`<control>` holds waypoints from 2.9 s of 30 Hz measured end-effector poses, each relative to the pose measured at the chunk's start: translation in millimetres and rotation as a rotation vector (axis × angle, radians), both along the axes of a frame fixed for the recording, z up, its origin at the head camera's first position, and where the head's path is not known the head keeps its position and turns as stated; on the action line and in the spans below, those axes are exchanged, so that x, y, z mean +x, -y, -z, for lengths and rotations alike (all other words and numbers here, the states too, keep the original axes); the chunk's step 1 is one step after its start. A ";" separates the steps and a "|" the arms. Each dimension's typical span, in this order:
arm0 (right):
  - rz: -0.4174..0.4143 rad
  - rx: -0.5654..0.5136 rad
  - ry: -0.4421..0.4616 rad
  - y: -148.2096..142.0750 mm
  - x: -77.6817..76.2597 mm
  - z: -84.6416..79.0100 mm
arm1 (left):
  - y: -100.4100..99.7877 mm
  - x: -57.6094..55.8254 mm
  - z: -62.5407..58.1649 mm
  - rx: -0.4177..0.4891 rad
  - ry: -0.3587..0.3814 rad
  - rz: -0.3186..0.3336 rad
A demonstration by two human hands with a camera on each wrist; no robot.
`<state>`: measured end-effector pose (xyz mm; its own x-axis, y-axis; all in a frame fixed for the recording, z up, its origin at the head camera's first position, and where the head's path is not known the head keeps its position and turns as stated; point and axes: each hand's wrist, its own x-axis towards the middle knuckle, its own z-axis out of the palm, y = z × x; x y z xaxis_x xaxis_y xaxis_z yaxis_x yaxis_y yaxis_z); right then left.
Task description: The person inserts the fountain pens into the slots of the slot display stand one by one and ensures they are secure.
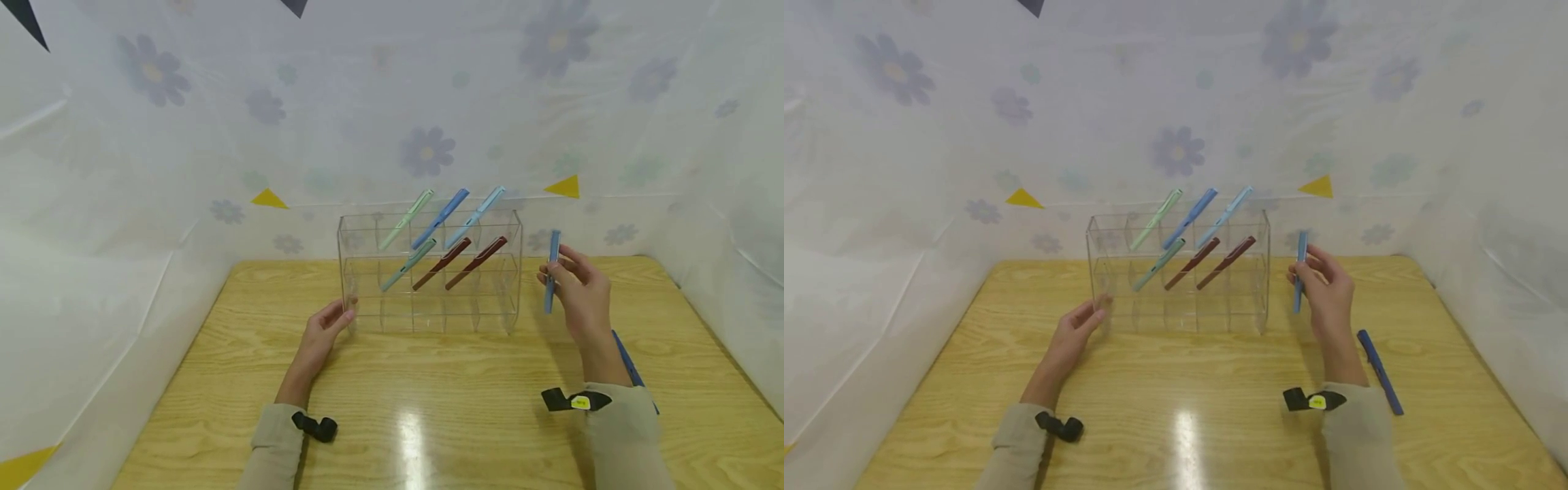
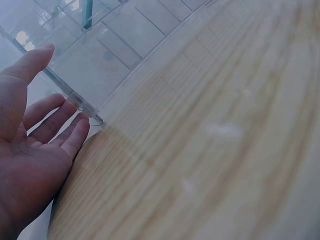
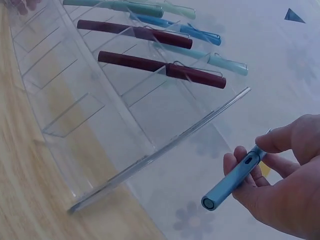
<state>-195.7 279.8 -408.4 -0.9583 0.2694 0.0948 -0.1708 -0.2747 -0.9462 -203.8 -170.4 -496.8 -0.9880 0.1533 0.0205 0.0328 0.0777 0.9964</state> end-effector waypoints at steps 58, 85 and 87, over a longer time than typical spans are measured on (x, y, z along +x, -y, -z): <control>-0.105 0.209 -0.223 79.0 10.5 -8.0 | 1.1 -1.1 2.0 0.032 0.007 0.009; -0.005 0.146 -0.255 143.0 -3.8 7.8 | -0.3 -1.3 0.3 0.057 0.003 0.005; 0.044 0.194 -0.253 147.5 -3.4 8.5 | -0.3 -2.4 1.0 0.058 0.003 0.005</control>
